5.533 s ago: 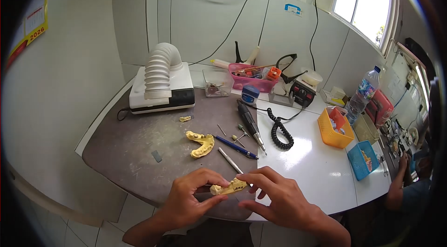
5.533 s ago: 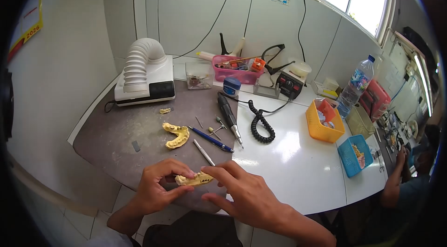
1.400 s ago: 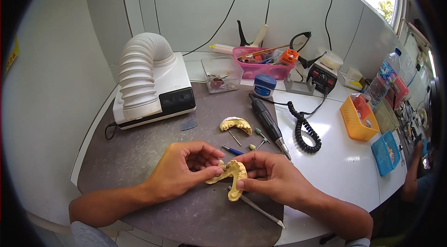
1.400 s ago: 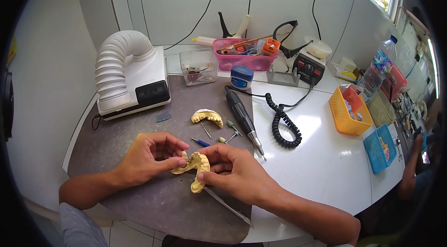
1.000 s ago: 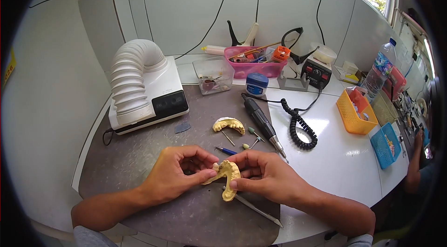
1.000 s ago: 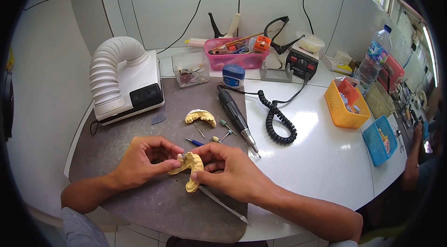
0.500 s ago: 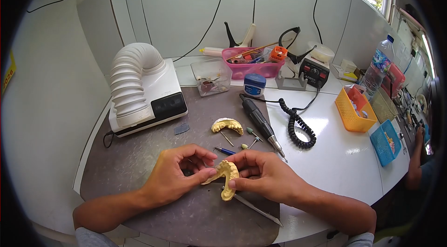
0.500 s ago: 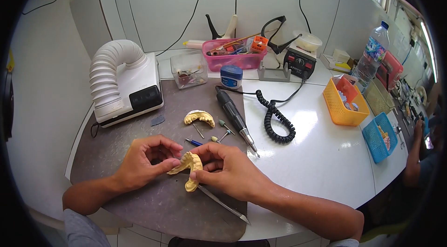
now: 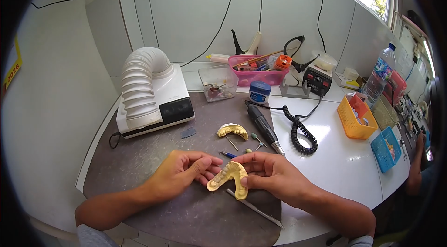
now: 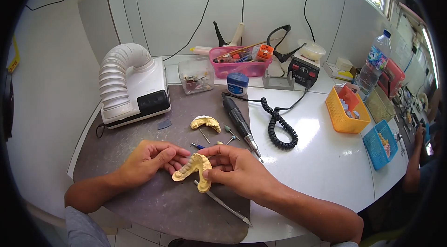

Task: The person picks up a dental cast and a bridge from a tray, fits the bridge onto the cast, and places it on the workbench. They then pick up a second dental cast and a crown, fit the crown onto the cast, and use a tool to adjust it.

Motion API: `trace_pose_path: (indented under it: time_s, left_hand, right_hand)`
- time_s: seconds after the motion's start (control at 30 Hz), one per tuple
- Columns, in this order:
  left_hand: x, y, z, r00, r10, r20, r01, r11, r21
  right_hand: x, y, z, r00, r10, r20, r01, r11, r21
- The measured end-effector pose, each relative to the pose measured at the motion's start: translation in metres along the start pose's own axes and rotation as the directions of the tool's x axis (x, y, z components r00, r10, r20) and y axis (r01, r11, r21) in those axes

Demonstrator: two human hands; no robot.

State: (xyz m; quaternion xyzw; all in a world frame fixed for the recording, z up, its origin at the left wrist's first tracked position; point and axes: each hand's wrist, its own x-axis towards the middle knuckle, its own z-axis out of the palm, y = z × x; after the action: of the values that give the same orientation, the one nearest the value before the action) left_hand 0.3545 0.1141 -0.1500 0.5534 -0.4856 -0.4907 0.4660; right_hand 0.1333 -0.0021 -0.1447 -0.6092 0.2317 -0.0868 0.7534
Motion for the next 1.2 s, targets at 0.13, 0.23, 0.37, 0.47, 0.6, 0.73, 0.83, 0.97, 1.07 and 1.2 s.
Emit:
trace_pose_path:
  time_s: [0.13, 0.23, 0.37, 0.47, 0.6, 0.73, 0.83, 0.97, 1.07, 1.2]
  left_hand:
    - [0.001, 0.0, -0.003, 0.979, -0.12, 0.166, 0.131, 0.99, -0.057]
    - [-0.001, 0.002, -0.001, 0.959, -0.179, 0.218, 0.193, 0.98, -0.045]
    - [-0.002, 0.001, 0.0, 0.952, -0.093, 0.291, 0.141, 0.979, -0.148]
    - [-0.005, 0.005, 0.001, 0.937, -0.114, 0.33, 0.19, 0.959, -0.21]
    - [-0.002, -0.001, -0.001, 0.905, -0.104, 0.412, 0.281, 0.874, -0.396]
    - [0.0, -0.006, -0.001, 0.914, -0.07, 0.401, 0.273, 0.837, -0.475]
    - [0.0, -0.004, 0.0, 0.903, -0.084, 0.422, 0.298, 0.83, -0.472]
    - [0.0, -0.008, -0.002, 0.899, -0.073, 0.432, 0.295, 0.831, -0.472]
    - [0.001, -0.008, -0.003, 0.886, -0.066, 0.459, 0.302, 0.832, -0.464]
    - [0.001, -0.011, -0.003, 0.885, -0.06, 0.462, 0.307, 0.822, -0.48]
  right_hand:
    - [-0.003, -0.009, 0.003, 0.999, 0.032, -0.013, -0.032, 0.999, 0.041]
    - [-0.006, -0.012, 0.005, 0.998, 0.026, -0.052, -0.024, 0.999, 0.042]
    - [-0.01, -0.015, 0.008, 0.997, -0.023, -0.067, 0.023, 1.0, 0.005]
    - [-0.014, -0.019, 0.014, 0.997, -0.036, -0.071, 0.036, 0.999, -0.003]
    - [-0.018, -0.023, 0.017, 0.997, -0.052, -0.051, 0.053, 0.998, 0.021]
    - [-0.021, -0.025, 0.018, 0.994, -0.085, -0.069, 0.089, 0.995, 0.054]
    - [-0.021, -0.022, 0.016, 0.994, -0.089, -0.06, 0.092, 0.995, 0.044]
    - [-0.02, -0.021, 0.016, 0.995, -0.059, -0.084, 0.065, 0.996, 0.065]
    - [-0.02, -0.02, 0.016, 0.994, -0.055, -0.089, 0.063, 0.994, 0.093]
    - [-0.018, -0.019, 0.017, 0.99, -0.09, -0.111, 0.102, 0.989, 0.109]
